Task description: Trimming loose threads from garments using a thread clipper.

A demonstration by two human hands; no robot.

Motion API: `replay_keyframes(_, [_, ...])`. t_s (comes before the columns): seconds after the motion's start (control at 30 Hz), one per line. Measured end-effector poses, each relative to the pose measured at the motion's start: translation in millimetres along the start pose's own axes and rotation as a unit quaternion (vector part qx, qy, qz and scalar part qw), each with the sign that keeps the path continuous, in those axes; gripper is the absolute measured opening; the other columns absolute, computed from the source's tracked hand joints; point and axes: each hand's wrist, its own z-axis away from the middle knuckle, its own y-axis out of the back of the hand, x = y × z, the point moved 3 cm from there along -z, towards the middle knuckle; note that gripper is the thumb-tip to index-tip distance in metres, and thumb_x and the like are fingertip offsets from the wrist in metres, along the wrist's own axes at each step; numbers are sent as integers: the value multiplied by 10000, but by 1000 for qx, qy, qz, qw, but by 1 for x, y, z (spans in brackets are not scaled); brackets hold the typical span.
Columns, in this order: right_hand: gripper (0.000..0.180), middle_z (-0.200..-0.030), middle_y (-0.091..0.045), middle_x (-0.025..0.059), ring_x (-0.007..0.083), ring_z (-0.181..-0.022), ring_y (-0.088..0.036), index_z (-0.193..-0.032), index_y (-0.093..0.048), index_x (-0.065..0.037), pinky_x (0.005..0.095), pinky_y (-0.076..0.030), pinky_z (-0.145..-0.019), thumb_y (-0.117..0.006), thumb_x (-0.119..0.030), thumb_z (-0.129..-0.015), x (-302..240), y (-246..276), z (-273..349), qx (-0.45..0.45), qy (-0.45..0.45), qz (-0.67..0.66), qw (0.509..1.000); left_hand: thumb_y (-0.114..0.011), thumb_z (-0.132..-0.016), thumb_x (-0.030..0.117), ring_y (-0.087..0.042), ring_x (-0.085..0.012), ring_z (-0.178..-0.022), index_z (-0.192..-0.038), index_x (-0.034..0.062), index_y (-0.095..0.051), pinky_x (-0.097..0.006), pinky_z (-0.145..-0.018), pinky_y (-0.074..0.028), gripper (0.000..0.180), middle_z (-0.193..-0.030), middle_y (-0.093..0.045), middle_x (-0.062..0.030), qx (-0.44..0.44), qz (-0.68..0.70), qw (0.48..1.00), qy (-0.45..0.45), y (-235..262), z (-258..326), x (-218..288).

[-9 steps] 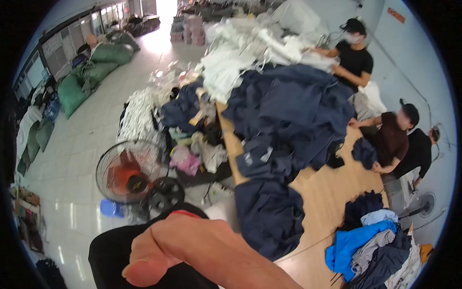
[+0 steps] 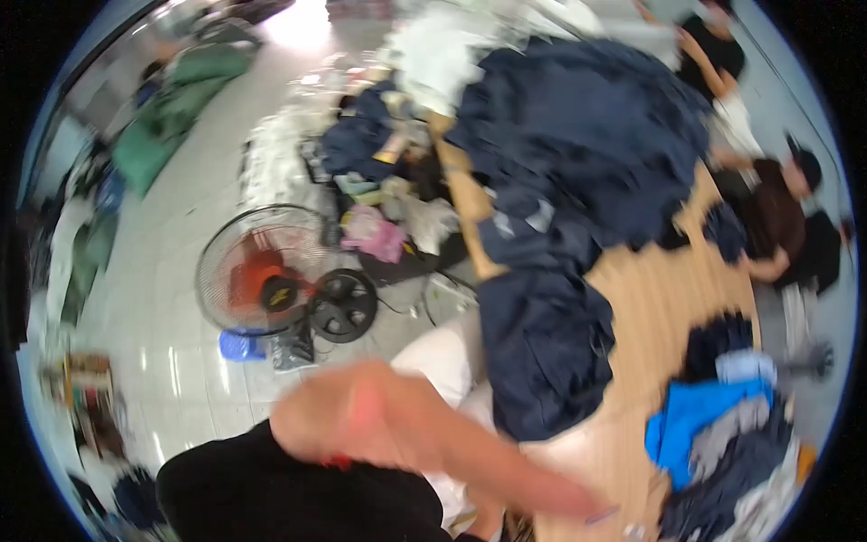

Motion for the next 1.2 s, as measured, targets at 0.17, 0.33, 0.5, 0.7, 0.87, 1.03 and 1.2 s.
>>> replay_keyframes(0.17, [1454, -1445, 315, 679, 814, -1365, 374, -1466, 224, 347, 814, 205, -1161, -611, -737, -974, -12, 61, 103, -36, 186, -89, 978, -462, -1191, 445, -455, -352, -1576, -1624, -38, -473, -470, -1302, -341, 649, -1673, -480, -260, 130, -188, 960, 161, 71, 8, -69])
replay_keyframes(0.33, [1473, -1440, 340, 668, 796, -1360, 405, -1496, 204, 329, 786, 158, -1203, -589, -797, -975, -4, 53, 105, -29, 176, -150, 972, -737, -1046, 362, -414, -550, -1534, -1478, -29, -608, -552, -1272, -347, 597, -1628, -471, -345, 78, -807, 536, 235, 157, 30, -169])
replay_keyframes(0.5, [1340, -1718, 97, 490, 629, -1620, 127, -1621, -102, 241, 613, -78, -1345, -622, -792, -943, 2, 50, 102, 10, 132, -140, 981, -773, -999, 315, -411, -543, -1529, -1438, 23, -646, -567, -1294, -304, 542, -1619, -475, -339, 52, -745, 663, 52, 164, -47, -222])
replay_keyframes(0.7, [1466, -1756, 265, 357, 552, -1625, 249, -1690, 125, 97, 760, -165, -1274, -721, -782, -875, -24, 75, 108, -38, 176, -197, 964, -704, -1055, 360, -382, -525, -1558, -1506, 136, -661, -564, -1293, -303, 505, -1682, -392, -362, 87, -842, 531, 35, 308, -80, -268])
replay_keyframes(0.87, [1249, -1761, 158, 401, 563, -1651, 143, -1735, -19, 0, 763, -345, -1204, -753, -633, -947, 4, 87, 146, 55, 164, -203, 964, -559, -1127, 448, -478, -357, -1544, -1506, 188, -670, -494, -1275, -355, 473, -1688, -495, -187, 69, -931, 351, 76, 273, -82, -324])
replay_keyframes(1.03, [827, -1538, -511, 309, 523, -1458, -485, -1647, -406, -59, 572, -527, -1077, -773, -378, -978, -5, 192, 165, 206, 280, -320, 881, -519, -1144, 440, -500, -332, -1530, -1516, 186, -657, -498, -1269, -368, 472, -1667, -524, -170, 66, -938, 333, 74, 273, -76, -310])
replay_keyframes(1.2, [851, -1657, -441, 239, 496, -1548, -391, -1667, -432, -132, 624, -402, -1200, -797, -408, -949, -64, 237, 105, 469, 325, -254, 781, -528, -1139, 433, -500, -333, -1530, -1523, 187, -648, -500, -1270, -367, 472, -1665, -525, -172, 68, -934, 344, 70, 272, -79, -312])
